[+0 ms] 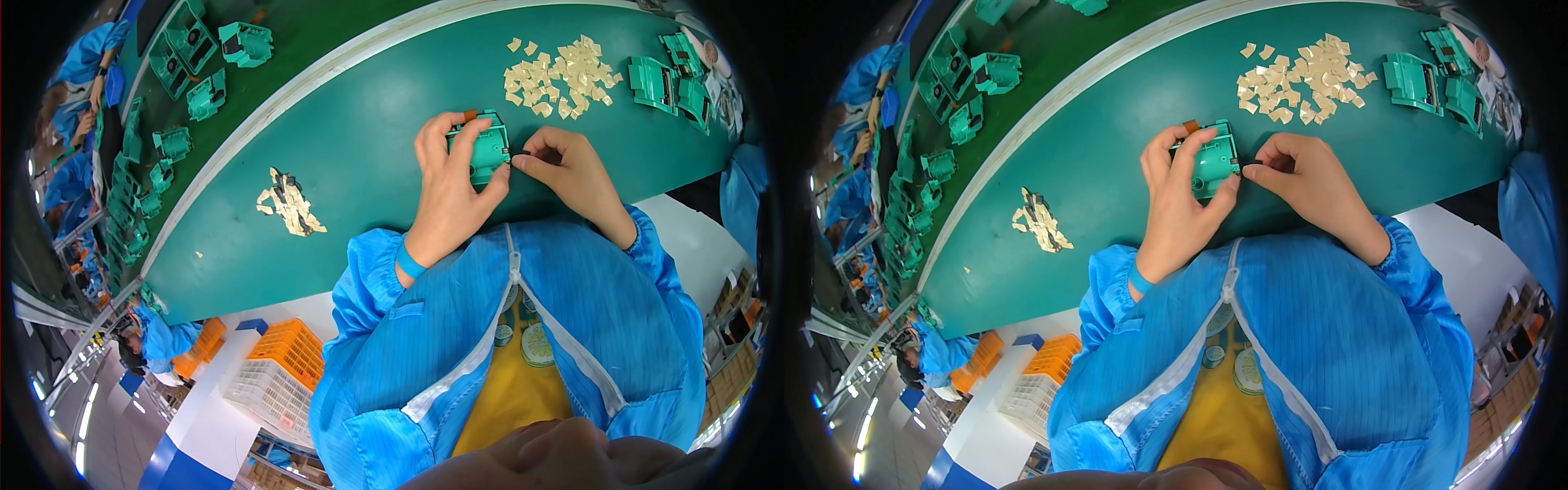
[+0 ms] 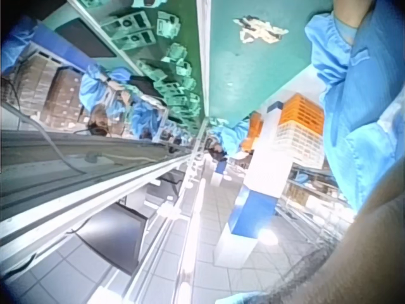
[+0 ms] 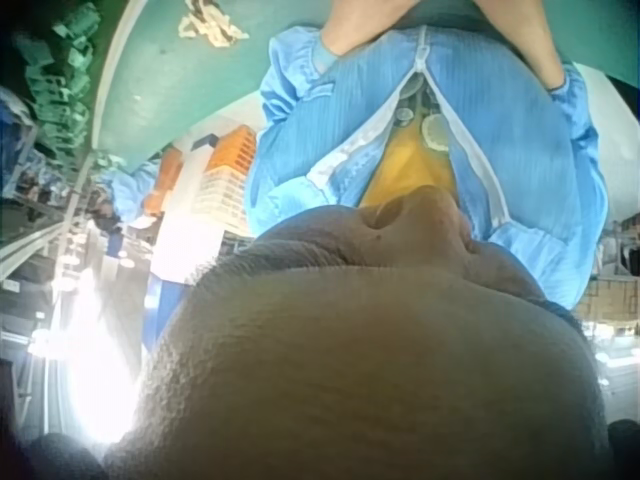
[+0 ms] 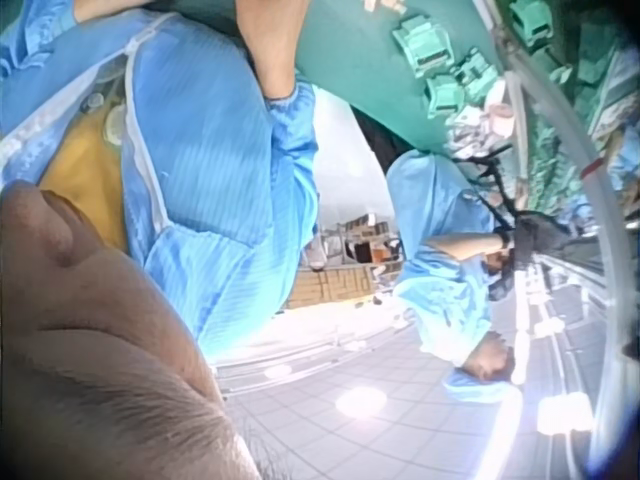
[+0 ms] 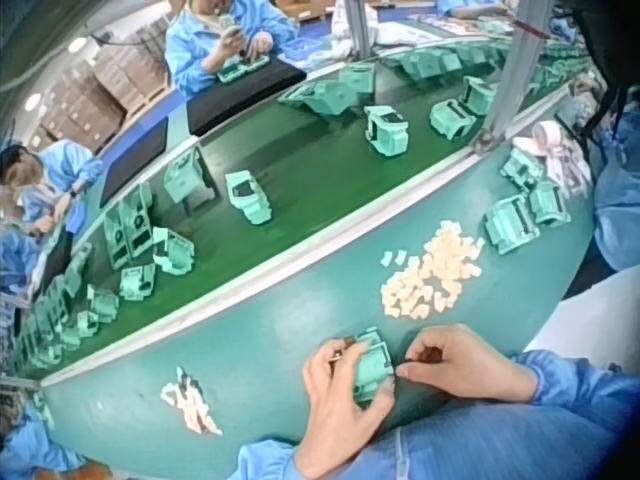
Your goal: The person assembles green plastic electronic housing components by hand, inserting small beige internal components into the plastic parts.
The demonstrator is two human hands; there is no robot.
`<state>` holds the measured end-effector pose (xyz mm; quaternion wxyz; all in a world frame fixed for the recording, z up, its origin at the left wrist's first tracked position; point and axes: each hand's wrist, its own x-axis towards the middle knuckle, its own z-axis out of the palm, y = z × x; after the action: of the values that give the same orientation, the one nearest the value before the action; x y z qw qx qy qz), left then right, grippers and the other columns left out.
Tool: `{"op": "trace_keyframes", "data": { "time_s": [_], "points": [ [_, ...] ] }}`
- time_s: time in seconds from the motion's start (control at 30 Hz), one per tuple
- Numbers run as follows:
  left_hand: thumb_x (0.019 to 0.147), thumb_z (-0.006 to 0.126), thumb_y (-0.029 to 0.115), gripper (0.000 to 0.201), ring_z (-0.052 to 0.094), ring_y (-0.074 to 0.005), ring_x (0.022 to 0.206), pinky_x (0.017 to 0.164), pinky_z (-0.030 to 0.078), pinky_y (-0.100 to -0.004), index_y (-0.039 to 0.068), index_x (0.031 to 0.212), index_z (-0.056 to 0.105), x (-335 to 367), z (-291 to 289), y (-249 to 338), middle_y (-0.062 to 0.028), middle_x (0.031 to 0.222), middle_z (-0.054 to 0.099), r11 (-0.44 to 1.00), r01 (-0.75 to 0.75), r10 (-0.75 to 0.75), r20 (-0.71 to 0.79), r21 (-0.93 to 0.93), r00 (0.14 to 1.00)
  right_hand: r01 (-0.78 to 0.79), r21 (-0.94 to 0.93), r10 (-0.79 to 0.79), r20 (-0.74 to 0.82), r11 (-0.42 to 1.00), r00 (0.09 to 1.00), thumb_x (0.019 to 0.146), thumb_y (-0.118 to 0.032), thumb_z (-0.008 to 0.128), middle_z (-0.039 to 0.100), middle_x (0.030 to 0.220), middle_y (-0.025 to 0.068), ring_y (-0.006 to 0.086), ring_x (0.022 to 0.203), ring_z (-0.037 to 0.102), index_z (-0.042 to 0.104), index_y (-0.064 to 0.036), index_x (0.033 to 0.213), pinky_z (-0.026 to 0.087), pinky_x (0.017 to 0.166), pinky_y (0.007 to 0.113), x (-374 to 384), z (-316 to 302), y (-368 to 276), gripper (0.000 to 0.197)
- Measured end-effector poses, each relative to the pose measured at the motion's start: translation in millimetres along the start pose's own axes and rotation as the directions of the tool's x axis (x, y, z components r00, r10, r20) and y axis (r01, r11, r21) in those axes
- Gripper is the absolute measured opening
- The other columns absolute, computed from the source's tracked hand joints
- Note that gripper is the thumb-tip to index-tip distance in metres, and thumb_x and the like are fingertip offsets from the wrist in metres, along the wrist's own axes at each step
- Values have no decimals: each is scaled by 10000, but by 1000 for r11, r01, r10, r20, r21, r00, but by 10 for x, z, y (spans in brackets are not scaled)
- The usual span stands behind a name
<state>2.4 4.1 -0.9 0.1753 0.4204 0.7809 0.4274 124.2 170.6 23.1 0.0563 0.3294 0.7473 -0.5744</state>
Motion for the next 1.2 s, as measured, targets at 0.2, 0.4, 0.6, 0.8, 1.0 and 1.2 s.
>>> {"op": "trace_keyframes", "data": {
  "time_s": [0.2, 0.4, 0.6, 0.8, 1.0, 1.2],
  "points": [
    [730, 872, 156, 714, 404, -401, 1284, 1069, 405, -465, 100, 1367, 554, 3, -51, -73, -183, 1370, 435, 995, -74, 72, 32, 67, 997, 46, 78, -48, 18, 996, 999, 910, -140, 754, 668, 776, 26, 88, 740, 614, 668, 21, 888, 487, 672, 250, 25, 35, 32, 184],
    [730, 861, 143, 741, 419, -378, 1328, 1113, 388, -461, 95, 1392, 532, -37, -100, -80, -169, 1403, 451, 948, -11, 42, 90, -319, 995, -65, 456, -55, 245, 888, 968, 939, -114, 724, 682, 836, -6, 61, 791, 623, 668, -8, 898, 476, 709, 221, -21, -44, -29, 127],
    [758, 815, 118, 705, 433, -362, 1368, 1133, 380, -452, 85, 1410, 549, -72, -232, -11, -160, 1495, 492, 990, -62, 74, 85, -128, 994, -62, 374, -36, 249, 925, 968, 930, -102, 728, 667, 824, -18, 31, 790, 595, 667, -7, 881, 456, 687, 204, -62, -19, -131, 124],
    [763, 782, 83, 681, 449, -341, 1372, 1123, 394, -454, 92, 1406, 557, -94, -300, 19, -150, 1485, 503, 979, 14, 8, 108, -201, 994, 16, 289, -71, 181, 957, 981, 921, -90, 731, 651, 805, -12, 34, 754, 567, 674, 22, 879, 453, 660, 218, -98, 38, -208, 132],
    [787, 742, 27, 661, 453, -320, 1394, 1092, 454, -455, 83, 1403, 509, -107, -297, 37, -144, 1506, 447, 966, 112, -78, 152, -231, 985, 22, 282, -74, 177, 959, 981, 918, -83, 726, 657, 812, 6, 43, 745, 572, 679, 36, 885, 467, 653, 230, -115, 68, -233, 131],
    [801, 716, 1, 633, 478, -323, 1374, 1080, 478, -456, 64, 1389, 491, -115, -272, 27, -169, 1492, 439, 960, 117, -82, 146, -253, 986, 48, 252, -90, 159, 967, 983, 910, -76, 721, 660, 800, 14, 51, 744, 584, 674, 40, 890, 477, 656, 235, -125, 87, -239, 128]
  ]
}}
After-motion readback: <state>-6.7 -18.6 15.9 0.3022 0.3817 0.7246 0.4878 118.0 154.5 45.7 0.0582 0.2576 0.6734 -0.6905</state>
